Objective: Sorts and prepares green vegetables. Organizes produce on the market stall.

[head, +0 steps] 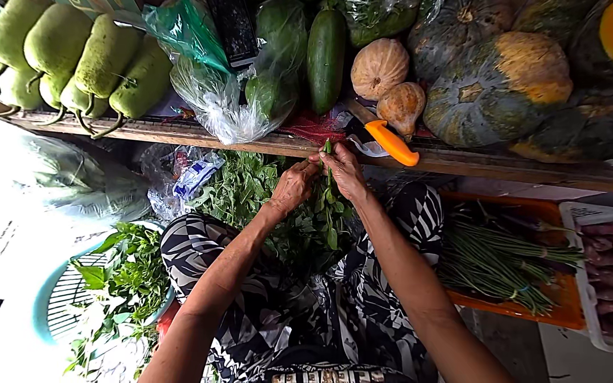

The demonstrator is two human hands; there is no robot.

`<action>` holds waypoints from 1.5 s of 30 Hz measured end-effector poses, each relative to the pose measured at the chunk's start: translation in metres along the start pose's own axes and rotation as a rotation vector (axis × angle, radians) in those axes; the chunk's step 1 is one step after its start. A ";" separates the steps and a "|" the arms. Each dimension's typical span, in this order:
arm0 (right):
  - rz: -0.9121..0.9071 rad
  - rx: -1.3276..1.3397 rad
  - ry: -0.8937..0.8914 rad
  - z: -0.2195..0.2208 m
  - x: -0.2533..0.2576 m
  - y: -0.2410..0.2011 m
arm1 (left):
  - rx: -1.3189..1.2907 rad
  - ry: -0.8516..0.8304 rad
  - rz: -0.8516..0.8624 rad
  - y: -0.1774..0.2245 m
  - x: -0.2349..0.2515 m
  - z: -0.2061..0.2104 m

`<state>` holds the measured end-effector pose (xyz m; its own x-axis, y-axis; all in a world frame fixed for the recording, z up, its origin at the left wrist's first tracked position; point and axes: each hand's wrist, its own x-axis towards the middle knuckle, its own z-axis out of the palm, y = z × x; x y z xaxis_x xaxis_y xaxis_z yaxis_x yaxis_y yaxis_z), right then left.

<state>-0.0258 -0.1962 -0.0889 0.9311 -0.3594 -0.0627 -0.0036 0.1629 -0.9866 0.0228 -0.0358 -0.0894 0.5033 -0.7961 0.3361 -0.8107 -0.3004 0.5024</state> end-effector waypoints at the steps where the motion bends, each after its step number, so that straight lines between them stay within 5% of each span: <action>1: 0.010 -0.007 0.005 0.000 0.001 0.000 | -0.031 -0.002 -0.018 -0.002 0.001 0.002; 7: 0.100 0.106 0.165 0.002 0.006 -0.007 | -0.787 0.022 -0.609 -0.025 0.020 0.024; 14: 0.059 -0.051 0.343 -0.001 0.009 -0.007 | -0.256 -0.138 -0.497 -0.025 0.019 -0.003; 20: 0.031 0.084 0.290 0.003 0.002 -0.012 | -0.745 -0.199 -0.495 -0.009 0.009 0.032; 22: 0.005 0.106 0.224 -0.004 0.001 -0.014 | -0.793 -0.133 -0.664 -0.032 0.017 0.038; 28: -0.067 -0.024 0.119 -0.011 0.001 -0.017 | -0.110 0.375 -1.323 -0.131 -0.007 0.043; 30: -0.065 -0.039 0.111 -0.016 0.000 -0.020 | -0.154 0.348 -1.466 -0.157 -0.030 0.055; 34: -0.050 0.017 0.053 -0.024 0.000 -0.022 | -0.039 -0.008 -1.202 -0.149 -0.054 0.079; 38: -0.004 0.045 0.049 -0.021 0.000 -0.022 | 0.173 -0.065 -0.932 -0.116 -0.061 0.108; 45: 0.013 0.079 0.009 -0.020 0.003 -0.021 | 0.094 0.024 -1.018 -0.118 -0.043 0.082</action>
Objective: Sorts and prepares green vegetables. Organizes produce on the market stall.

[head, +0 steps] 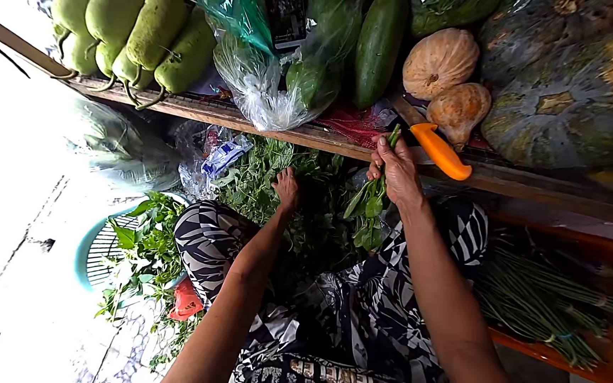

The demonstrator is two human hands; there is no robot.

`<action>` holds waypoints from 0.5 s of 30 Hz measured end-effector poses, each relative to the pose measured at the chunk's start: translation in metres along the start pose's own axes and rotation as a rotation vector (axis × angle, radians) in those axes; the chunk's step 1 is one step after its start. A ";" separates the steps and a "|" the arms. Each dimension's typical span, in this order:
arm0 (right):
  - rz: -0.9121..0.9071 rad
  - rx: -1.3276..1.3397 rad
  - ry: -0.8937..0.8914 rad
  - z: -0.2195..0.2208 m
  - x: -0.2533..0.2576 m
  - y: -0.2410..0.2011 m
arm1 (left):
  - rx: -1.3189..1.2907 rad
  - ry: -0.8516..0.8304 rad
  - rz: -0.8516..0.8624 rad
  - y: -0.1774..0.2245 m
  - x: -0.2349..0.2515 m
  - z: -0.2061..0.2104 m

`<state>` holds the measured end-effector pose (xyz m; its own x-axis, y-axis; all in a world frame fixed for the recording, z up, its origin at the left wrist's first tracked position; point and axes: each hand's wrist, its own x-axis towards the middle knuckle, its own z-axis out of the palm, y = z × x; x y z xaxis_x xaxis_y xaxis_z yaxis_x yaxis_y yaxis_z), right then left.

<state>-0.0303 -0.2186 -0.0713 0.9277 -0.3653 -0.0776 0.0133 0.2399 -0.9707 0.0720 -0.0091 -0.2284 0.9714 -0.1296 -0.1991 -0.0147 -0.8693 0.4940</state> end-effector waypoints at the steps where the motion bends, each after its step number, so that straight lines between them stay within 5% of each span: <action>1: 0.001 0.006 -0.007 0.001 0.000 0.000 | -0.085 -0.002 -0.013 -0.001 0.002 -0.005; 4: 0.019 0.029 -0.023 0.001 -0.001 0.001 | -0.394 0.215 -0.166 -0.007 -0.004 -0.014; 6: 0.033 0.045 -0.044 0.002 0.000 0.002 | -0.562 0.378 -0.454 -0.017 -0.009 -0.013; 9: 0.085 0.048 -0.069 0.002 -0.002 0.004 | -0.909 0.225 -0.847 -0.055 -0.001 0.009; 12: 0.138 0.024 -0.079 0.005 -0.005 0.003 | -1.029 0.077 -0.819 -0.062 0.002 0.007; 15: 0.152 0.027 -0.099 0.005 -0.007 0.003 | -0.887 0.047 -0.791 -0.048 -0.009 -0.008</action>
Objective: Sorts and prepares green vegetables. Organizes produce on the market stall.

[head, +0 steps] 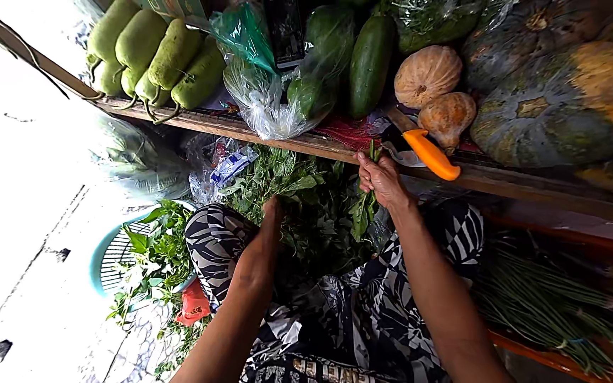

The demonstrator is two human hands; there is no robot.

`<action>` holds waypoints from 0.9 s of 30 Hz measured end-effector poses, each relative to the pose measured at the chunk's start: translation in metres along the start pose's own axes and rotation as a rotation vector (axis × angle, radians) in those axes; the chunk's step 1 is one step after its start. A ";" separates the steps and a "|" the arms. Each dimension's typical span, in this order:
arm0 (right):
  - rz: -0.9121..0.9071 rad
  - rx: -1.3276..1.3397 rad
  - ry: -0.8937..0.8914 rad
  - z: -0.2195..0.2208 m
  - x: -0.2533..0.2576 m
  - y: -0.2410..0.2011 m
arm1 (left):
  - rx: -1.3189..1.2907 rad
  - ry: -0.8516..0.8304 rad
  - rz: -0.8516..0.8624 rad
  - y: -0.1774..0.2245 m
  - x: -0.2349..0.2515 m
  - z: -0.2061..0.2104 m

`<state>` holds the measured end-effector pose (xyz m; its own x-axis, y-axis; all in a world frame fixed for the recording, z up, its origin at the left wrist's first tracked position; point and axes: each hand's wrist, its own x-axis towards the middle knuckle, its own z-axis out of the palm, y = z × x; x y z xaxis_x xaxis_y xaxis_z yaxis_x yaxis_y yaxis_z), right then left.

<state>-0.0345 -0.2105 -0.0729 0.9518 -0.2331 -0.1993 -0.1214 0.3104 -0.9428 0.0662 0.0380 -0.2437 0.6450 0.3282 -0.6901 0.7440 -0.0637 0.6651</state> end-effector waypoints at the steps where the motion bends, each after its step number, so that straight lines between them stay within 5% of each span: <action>1: -0.002 -0.001 -0.008 0.000 0.000 0.000 | -0.055 0.024 0.008 0.001 -0.004 0.001; 4: -0.008 -0.016 -0.041 0.003 0.000 0.000 | -0.268 0.123 0.155 0.011 -0.033 0.004; 7: -0.011 -0.059 -0.074 0.004 0.000 0.001 | -0.548 0.014 0.437 0.023 -0.069 0.002; 14: -0.056 -0.165 -0.135 0.027 -0.001 0.009 | -0.199 -0.446 0.885 0.044 -0.149 -0.017; 20: -0.058 -0.164 -0.066 0.028 0.003 0.012 | 0.049 -0.782 0.766 0.056 -0.154 -0.017; 24: -0.033 -0.169 0.049 0.026 0.007 0.018 | 0.168 -0.771 0.805 0.047 -0.148 -0.004; 27: -0.124 -0.470 0.016 0.011 0.009 0.010 | 0.091 -0.760 0.762 0.043 -0.145 0.000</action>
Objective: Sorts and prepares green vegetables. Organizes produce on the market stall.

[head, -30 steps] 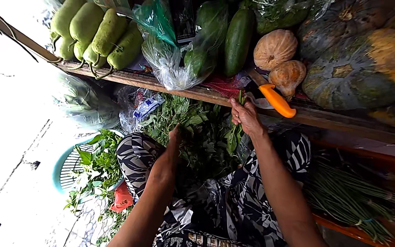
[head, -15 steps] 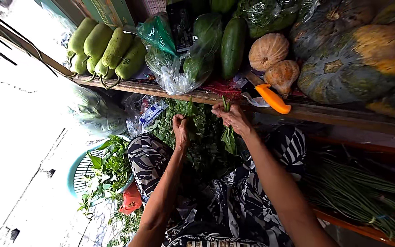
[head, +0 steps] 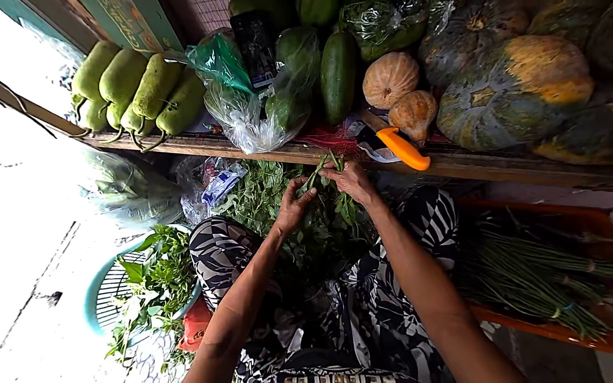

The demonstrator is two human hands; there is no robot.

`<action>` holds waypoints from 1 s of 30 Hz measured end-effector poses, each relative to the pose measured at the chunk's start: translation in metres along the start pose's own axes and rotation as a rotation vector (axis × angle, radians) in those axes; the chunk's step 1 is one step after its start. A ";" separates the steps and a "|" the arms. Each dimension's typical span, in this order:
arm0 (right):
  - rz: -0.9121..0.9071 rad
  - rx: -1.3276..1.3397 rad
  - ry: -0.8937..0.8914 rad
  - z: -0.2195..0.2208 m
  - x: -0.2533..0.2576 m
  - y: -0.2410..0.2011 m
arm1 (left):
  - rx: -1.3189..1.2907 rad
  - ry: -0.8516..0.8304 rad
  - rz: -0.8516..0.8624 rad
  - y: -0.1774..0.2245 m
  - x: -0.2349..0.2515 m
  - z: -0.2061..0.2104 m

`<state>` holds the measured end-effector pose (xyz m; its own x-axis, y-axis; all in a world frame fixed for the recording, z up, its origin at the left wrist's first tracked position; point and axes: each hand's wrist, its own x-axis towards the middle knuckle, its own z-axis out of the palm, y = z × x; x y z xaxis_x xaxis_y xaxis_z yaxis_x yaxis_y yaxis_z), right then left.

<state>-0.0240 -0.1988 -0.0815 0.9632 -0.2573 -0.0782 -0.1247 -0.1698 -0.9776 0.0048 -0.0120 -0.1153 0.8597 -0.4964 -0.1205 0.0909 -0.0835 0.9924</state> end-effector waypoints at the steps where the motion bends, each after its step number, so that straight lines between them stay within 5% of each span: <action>1: -0.053 -0.122 -0.014 -0.008 -0.001 -0.003 | -0.007 -0.013 -0.016 0.002 0.000 -0.001; 5: -0.290 -0.450 0.002 -0.017 -0.001 -0.001 | 0.052 -0.096 -0.052 0.007 0.002 -0.008; 9: -0.438 -0.505 0.161 -0.019 -0.001 0.003 | -0.054 -0.105 -0.117 0.014 0.000 -0.010; 12: -0.364 -0.383 0.288 -0.035 0.002 -0.002 | -0.261 -0.081 -0.177 0.017 -0.005 -0.014; 19: 0.008 -0.092 -0.121 -0.006 -0.009 -0.008 | -0.471 -0.092 -0.123 0.009 0.003 -0.006; 23: 0.132 0.019 -0.141 0.004 -0.006 -0.005 | -0.399 -0.116 -0.093 0.002 0.007 -0.006; 30: 0.050 -0.091 -0.205 0.005 -0.013 -0.005 | -0.103 0.052 0.097 -0.004 0.009 -0.002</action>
<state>-0.0350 -0.1895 -0.0770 0.9824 -0.0707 -0.1729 -0.1853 -0.2492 -0.9506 0.0133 -0.0148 -0.1202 0.8915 -0.4523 -0.0249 0.0547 0.0530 0.9971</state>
